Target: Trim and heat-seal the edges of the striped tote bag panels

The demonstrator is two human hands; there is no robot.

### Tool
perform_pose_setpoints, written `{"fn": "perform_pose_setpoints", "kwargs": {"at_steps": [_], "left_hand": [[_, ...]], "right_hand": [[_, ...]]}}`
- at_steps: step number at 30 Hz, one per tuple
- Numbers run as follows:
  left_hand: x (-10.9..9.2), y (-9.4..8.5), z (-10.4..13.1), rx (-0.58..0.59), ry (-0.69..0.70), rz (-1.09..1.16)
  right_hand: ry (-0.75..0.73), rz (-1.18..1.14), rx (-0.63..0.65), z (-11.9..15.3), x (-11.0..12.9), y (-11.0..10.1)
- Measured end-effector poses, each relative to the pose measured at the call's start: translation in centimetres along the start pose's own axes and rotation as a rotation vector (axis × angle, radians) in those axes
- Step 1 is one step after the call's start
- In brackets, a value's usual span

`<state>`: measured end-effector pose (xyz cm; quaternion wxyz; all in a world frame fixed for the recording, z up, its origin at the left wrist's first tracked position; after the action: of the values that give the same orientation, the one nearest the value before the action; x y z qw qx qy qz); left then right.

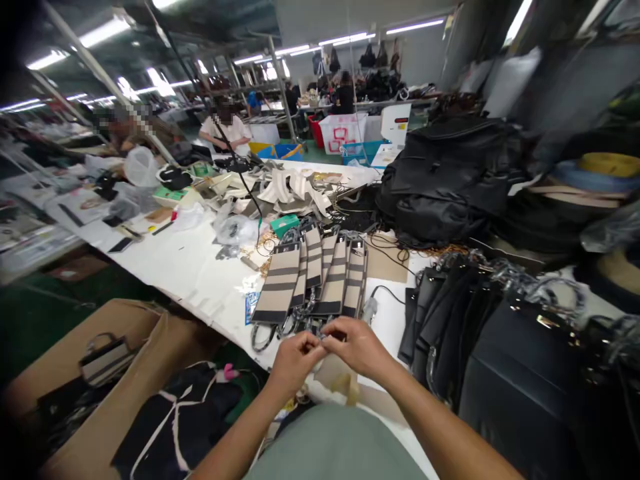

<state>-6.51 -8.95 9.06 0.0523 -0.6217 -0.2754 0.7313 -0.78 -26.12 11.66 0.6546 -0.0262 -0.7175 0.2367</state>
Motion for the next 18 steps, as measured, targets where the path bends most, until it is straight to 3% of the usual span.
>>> {"fn": "perform_pose_setpoints", "kwargs": {"at_steps": [4,9,18], "left_hand": [[1.4,-1.1,-0.8,-0.035,0.097,-0.041],[3.1,-1.3,-2.7,0.099,-0.018,0.089],[5.1,-2.8,-9.0,0.049,0.219,-0.137]], "right_hand": [[-0.02,0.054,0.105,-1.6,0.1,2.0],[-0.02,0.153,0.15,-3.6,-1.0,3.6],[-0.169,0.647,0.265,-10.2,-0.1,6.3]]}}
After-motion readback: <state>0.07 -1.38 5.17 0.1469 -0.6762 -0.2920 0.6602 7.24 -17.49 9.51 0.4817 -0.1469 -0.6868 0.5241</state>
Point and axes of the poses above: each hand's wrist, its own z-axis away from the middle knuckle, its own y-axis out of the palm, x = y × z, the point moved 1 cm from there along -z, towards the middle knuckle, and after that the axes turned 15 degrees about -x, right-handed, at the moved point
